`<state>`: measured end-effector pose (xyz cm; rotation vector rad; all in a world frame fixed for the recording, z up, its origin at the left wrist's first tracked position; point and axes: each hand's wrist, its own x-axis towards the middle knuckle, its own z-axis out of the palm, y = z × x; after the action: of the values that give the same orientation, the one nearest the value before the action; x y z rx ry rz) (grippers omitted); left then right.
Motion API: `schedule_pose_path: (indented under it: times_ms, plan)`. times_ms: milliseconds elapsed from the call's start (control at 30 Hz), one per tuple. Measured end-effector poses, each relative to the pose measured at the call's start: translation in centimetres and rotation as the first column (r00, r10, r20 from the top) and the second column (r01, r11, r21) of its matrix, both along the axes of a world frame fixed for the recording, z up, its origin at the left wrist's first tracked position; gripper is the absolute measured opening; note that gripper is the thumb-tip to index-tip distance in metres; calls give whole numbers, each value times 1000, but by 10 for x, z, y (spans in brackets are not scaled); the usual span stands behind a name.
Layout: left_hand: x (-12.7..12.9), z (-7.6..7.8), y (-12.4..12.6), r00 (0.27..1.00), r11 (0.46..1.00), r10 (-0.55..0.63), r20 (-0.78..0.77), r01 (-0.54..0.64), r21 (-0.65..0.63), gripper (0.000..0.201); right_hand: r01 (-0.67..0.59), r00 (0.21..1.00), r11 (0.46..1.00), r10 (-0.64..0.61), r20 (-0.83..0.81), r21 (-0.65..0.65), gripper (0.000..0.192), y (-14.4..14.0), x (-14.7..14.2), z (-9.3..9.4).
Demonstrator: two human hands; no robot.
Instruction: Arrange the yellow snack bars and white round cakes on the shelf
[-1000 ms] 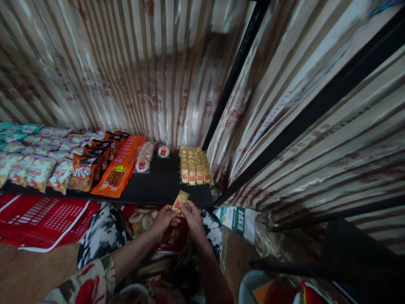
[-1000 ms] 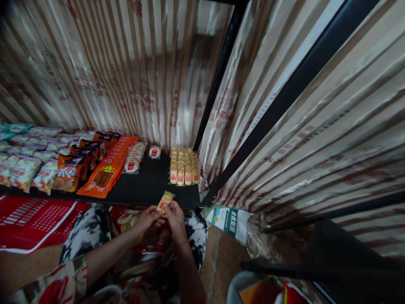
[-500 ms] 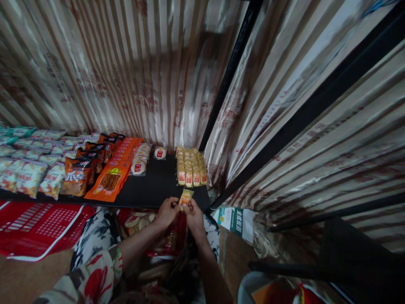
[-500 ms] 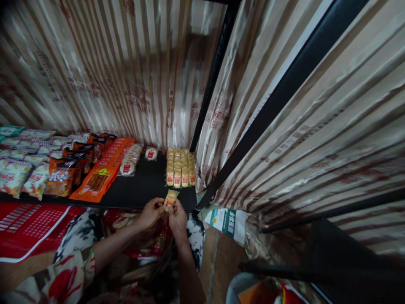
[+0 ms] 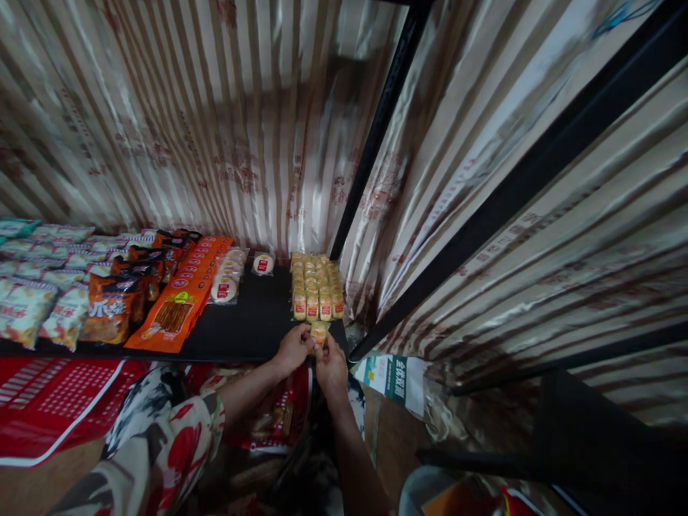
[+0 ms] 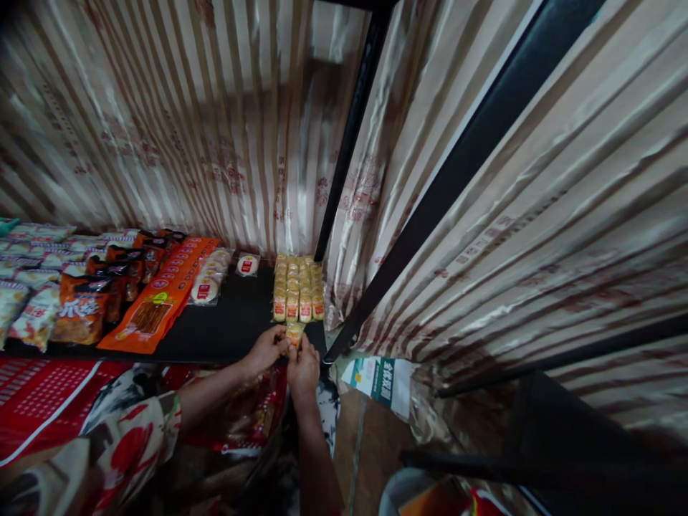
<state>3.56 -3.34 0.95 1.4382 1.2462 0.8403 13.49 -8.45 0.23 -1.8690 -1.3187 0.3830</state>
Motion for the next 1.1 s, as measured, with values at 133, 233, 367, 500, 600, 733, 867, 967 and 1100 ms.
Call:
schedule_pose_path:
  times_ms: [133,233,367,500,600,733,867,967,1100]
  plan:
    - [11,4,7,996,996,43,-77,-37,78,13,54,997,991,-60,49,125,50,2,-2,-8]
    - [19,8,11,990,993,39,-138,-24,115,13,53,995,985,-66,74,167,52,2,-4,-13]
    - [26,10,16,984,996,34,-172,-18,93,12,51,995,981,-66,73,190,52,2,-3,-19]
    - [26,3,17,982,994,81,-169,-68,82,12,-3,997,981,-11,72,192,50,2,-2,-23]
    - [19,-3,18,979,989,121,-161,-105,106,11,-48,998,977,36,58,208,48,3,-6,-23]
    - [2,-6,23,965,974,173,-198,-137,182,12,-101,995,965,92,50,242,47,10,-18,-23]
    - [-13,-6,32,951,966,212,-227,-168,198,15,-142,989,953,128,69,266,48,22,-31,-23]
    - [-17,-9,40,953,967,214,-214,-176,183,16,-152,987,952,135,83,266,48,30,-37,-25]
    - [-19,-10,45,953,970,208,-219,-172,173,18,-143,987,956,120,104,257,49,36,-39,-29]
